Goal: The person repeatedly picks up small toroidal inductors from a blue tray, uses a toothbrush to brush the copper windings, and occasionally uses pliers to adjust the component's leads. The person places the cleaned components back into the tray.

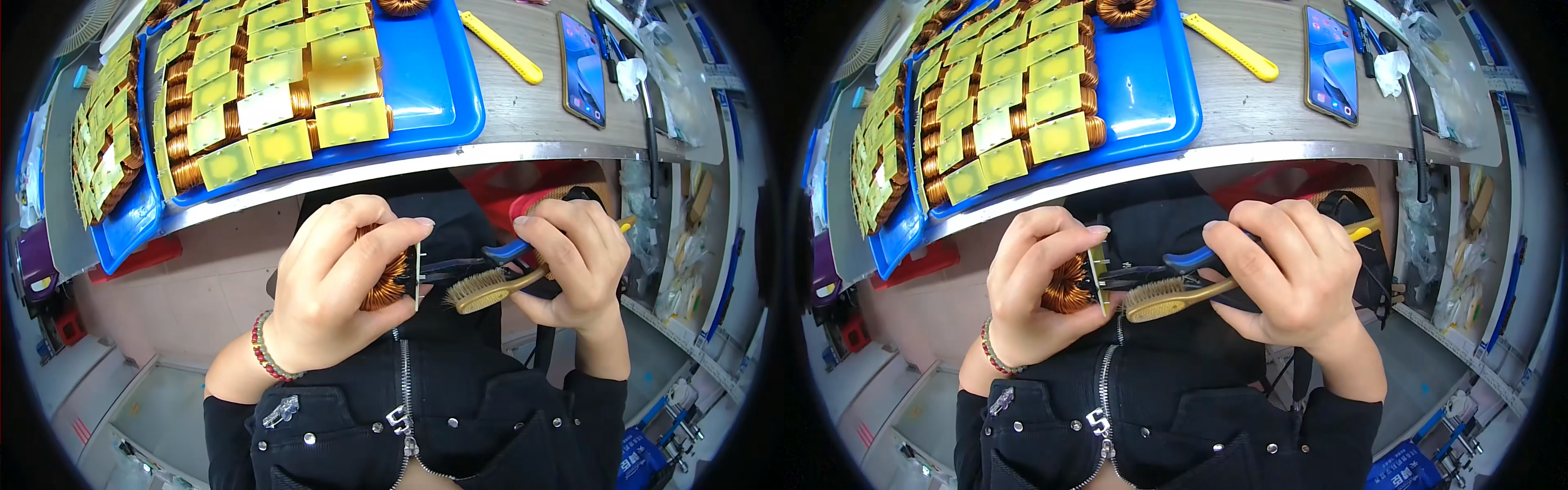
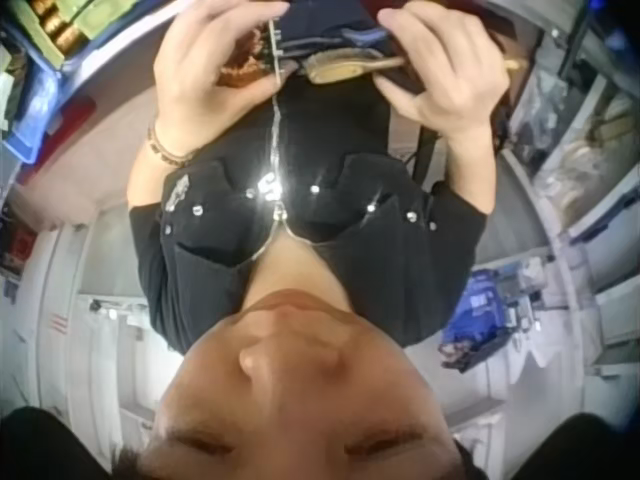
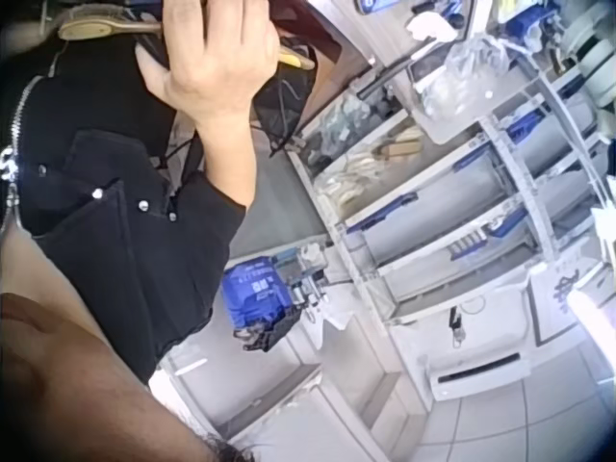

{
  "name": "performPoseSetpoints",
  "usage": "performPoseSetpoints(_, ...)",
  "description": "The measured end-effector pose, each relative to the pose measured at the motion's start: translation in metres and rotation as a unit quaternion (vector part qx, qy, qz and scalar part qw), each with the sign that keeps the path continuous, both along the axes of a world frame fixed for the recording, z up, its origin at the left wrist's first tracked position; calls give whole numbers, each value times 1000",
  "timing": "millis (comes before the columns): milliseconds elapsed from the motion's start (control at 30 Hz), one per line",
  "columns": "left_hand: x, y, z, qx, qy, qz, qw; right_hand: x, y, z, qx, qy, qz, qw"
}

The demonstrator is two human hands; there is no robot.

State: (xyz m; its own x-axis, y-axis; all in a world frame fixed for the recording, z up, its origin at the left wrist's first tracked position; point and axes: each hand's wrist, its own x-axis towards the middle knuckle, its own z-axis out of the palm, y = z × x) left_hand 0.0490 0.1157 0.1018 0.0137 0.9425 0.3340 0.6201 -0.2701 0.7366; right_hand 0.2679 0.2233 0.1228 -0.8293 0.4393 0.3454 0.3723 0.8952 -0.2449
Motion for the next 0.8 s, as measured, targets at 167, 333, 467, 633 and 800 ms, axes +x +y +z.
performPoseSetpoints(167,2,-2,2,-11,-12,19,1000,-1,1,-1,5,12,14,1000)
performPoseSetpoints(333,0,-3,2,-8,-8,10,1000,-2,0,-1,14,22,18,1000)
performPoseSetpoints(467,-1,-2,1,-7,-6,-4,1000,-3,1,1,15,21,21,999)
performPoseSetpoints(633,0,0,2,-22,-18,-20,999,-2,7,0,20,27,46,998)
performPoseSetpoints(800,0,0,1,-29,-26,-21,999,-1,9,-1,14,22,49,998)
